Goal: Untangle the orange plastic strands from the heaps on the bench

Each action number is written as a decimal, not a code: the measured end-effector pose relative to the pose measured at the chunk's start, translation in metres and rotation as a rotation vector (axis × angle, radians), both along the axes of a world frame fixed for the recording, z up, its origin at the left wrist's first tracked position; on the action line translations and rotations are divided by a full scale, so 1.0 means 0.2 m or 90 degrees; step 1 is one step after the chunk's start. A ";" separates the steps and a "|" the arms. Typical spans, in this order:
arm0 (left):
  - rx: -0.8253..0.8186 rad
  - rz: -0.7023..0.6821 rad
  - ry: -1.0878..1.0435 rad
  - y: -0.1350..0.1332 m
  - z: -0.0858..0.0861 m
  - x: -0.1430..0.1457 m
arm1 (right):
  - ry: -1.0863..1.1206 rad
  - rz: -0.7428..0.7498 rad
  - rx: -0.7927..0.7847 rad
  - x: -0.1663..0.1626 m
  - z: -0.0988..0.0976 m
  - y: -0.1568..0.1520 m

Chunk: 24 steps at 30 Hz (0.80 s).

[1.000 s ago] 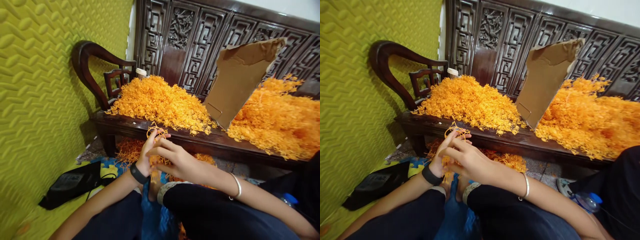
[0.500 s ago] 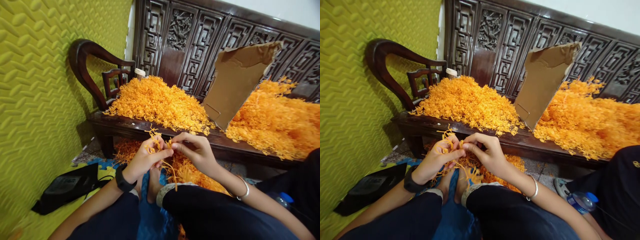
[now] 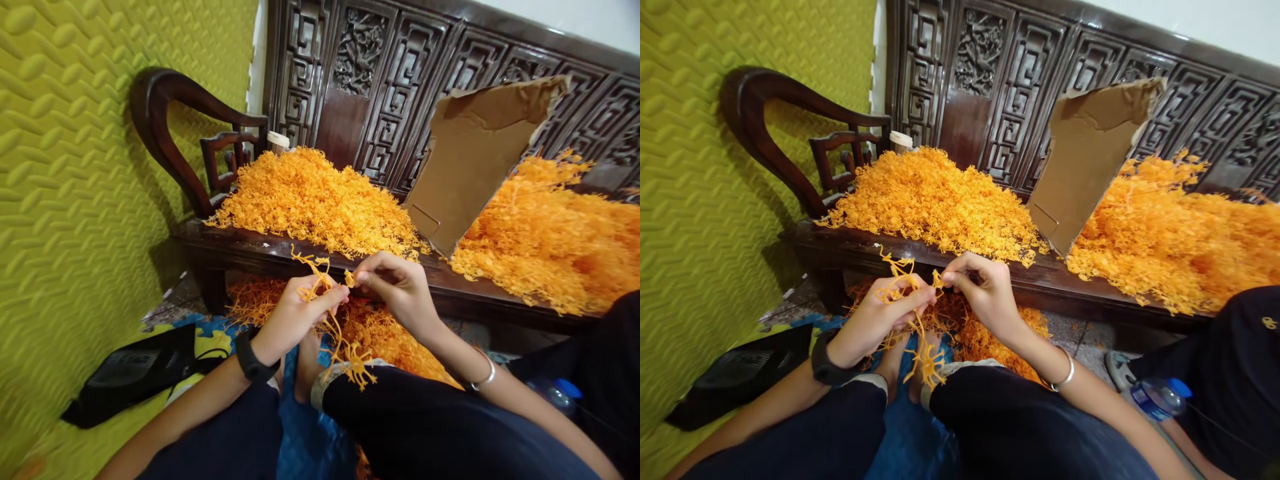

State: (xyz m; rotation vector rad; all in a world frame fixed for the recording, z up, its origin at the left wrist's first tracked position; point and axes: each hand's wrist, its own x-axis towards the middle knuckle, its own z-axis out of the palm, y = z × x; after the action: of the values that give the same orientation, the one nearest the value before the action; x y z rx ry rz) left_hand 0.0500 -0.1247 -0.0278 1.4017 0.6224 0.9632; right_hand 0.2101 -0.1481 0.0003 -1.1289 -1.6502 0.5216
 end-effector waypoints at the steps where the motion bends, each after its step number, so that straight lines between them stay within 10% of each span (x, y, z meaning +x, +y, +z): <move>1: -0.003 0.006 -0.007 0.00 0.00 0.00 | 0.004 -0.004 0.001 0.00 0.01 0.00; 9: -0.042 0.094 -0.053 0.00 -0.01 -0.10 | -0.003 -0.298 0.267 0.28 0.08 0.08; 18: -0.018 0.143 -0.122 0.04 -0.03 -0.10 | -0.241 -0.320 0.017 0.58 -0.02 0.56; 24: -0.030 0.179 -0.135 0.04 -0.03 -0.11 | -0.227 0.110 -0.077 0.19 0.08 0.25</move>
State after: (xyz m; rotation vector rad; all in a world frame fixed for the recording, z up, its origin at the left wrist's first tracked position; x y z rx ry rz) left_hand 0.0285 -0.1161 -0.0341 1.1698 0.6878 1.2933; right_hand 0.2473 -0.0985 0.0172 -1.2261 -2.0606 0.5600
